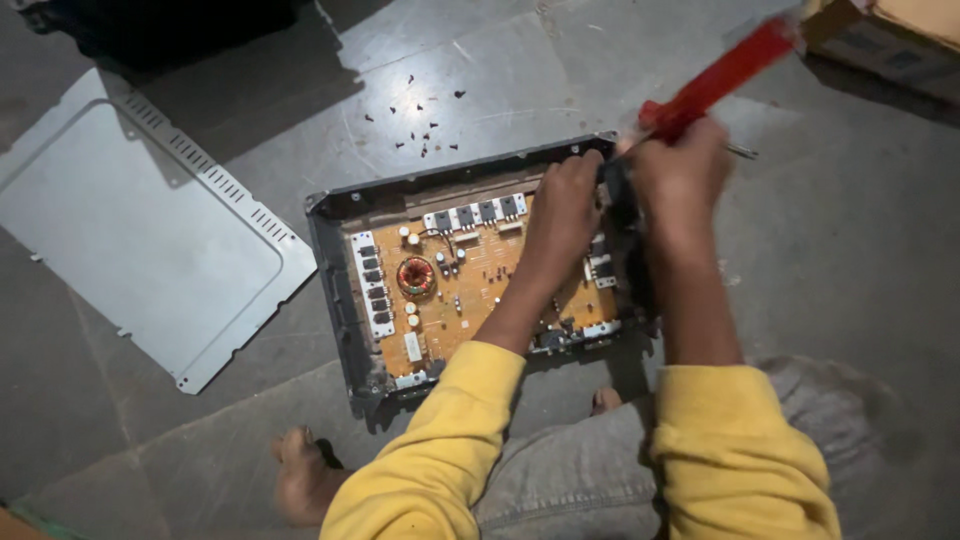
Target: The person sits on the floor and uses a red screwdriver to remove screws from a circuit board inside a black casing. They then lift the circuit board out of the casing, flip it over, and use pliers to adjust a component on the board.
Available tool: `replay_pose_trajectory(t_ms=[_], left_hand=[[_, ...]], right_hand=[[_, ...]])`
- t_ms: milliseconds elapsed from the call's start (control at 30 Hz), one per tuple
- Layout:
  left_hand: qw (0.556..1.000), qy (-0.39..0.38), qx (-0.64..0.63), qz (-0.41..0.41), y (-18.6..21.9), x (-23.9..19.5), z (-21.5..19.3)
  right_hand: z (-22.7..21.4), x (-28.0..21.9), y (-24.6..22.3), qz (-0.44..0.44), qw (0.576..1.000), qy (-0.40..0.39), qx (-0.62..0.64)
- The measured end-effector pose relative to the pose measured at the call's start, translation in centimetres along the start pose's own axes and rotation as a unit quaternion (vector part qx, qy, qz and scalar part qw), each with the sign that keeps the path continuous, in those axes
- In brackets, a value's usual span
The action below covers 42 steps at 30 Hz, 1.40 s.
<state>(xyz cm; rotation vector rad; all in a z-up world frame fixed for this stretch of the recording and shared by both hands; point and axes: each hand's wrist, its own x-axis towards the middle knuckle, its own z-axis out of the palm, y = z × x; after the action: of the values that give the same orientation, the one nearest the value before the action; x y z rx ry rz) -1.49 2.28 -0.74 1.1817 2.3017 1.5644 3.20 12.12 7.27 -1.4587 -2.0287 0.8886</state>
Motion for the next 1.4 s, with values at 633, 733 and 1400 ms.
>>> replay_pose_trajectory(t_ms=[633,733,1400], left_hand=[[0.967,0.038,0.229,0.108,0.4,-0.8,1.7],[0.960,0.094,0.239,0.112,0.1,-0.9,2.4],[0.953,0.091,0.282,0.061,-5.1,5.8,-4.4]], right_hand=[[-4.3,-0.1,-1.4,-0.242,0.922,-0.034,0.299],[-3.2,-0.9,-1.0,-0.239,0.920,-0.056,0.306],[2.0,-1.6,-3.7,-0.159,0.888,0.053,0.428]])
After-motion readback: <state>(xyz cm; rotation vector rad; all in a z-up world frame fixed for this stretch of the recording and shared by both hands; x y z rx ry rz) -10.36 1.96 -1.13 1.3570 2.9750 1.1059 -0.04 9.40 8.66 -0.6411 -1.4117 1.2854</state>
